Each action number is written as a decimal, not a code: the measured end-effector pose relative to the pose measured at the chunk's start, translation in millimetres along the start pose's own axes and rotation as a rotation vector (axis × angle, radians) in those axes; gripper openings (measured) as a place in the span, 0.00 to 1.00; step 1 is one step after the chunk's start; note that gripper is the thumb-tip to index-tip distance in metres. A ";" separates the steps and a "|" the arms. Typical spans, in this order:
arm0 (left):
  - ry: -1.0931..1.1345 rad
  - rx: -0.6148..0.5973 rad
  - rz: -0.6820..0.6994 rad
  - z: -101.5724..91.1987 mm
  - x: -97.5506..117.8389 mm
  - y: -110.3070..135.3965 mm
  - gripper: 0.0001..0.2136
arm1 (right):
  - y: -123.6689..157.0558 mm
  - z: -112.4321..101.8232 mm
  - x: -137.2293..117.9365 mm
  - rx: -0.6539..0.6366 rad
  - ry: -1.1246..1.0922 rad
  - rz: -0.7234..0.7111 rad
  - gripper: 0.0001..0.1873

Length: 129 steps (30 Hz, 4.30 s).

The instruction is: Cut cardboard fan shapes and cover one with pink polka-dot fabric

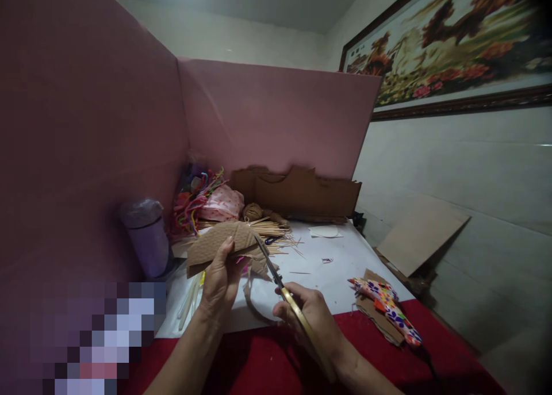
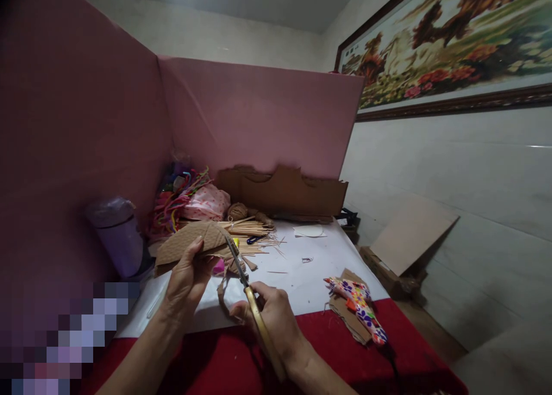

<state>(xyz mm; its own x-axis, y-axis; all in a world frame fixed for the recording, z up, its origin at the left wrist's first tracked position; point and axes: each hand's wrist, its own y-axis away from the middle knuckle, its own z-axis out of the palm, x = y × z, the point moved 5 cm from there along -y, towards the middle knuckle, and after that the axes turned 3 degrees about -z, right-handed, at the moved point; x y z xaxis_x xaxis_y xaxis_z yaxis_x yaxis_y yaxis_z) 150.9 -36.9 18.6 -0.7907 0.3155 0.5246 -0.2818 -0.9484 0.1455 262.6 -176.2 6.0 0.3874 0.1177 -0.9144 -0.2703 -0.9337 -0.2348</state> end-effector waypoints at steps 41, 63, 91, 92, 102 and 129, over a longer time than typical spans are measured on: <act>-0.131 -0.131 -0.056 3.7 -8.4 3.5 0.03 | -3.7 -5.6 -6.5 -0.174 -0.192 0.005 0.41; -0.189 -0.148 -0.074 3.3 -13.5 8.1 0.06 | -11.4 -9.4 -2.0 -0.070 -0.183 -0.052 0.31; -0.220 -0.299 -0.191 8.6 -17.4 12.1 0.07 | -11.4 -12.3 -3.9 -0.029 -0.132 -0.065 0.37; -0.229 -0.306 -0.198 8.9 -18.0 12.3 0.07 | -11.0 -12.5 -2.9 -0.027 -0.138 -0.061 0.37; -0.271 -0.332 -0.210 8.0 -19.3 11.5 0.07 | -5.2 -19.1 3.6 -0.010 -0.165 0.063 0.30; -0.416 -0.370 -0.237 1.5 -22.5 10.3 0.09 | -7.0 -31.7 -21.7 -0.176 -0.055 -0.101 0.34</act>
<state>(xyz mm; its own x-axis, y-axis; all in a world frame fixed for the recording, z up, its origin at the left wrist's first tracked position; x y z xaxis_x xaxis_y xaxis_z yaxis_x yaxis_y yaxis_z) 166.6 -53.8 9.6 -0.4256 0.4071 0.8081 -0.6536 -0.7560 0.0366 284.1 -182.9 37.9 0.3551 0.2275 -0.9067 -0.0726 -0.9603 -0.2694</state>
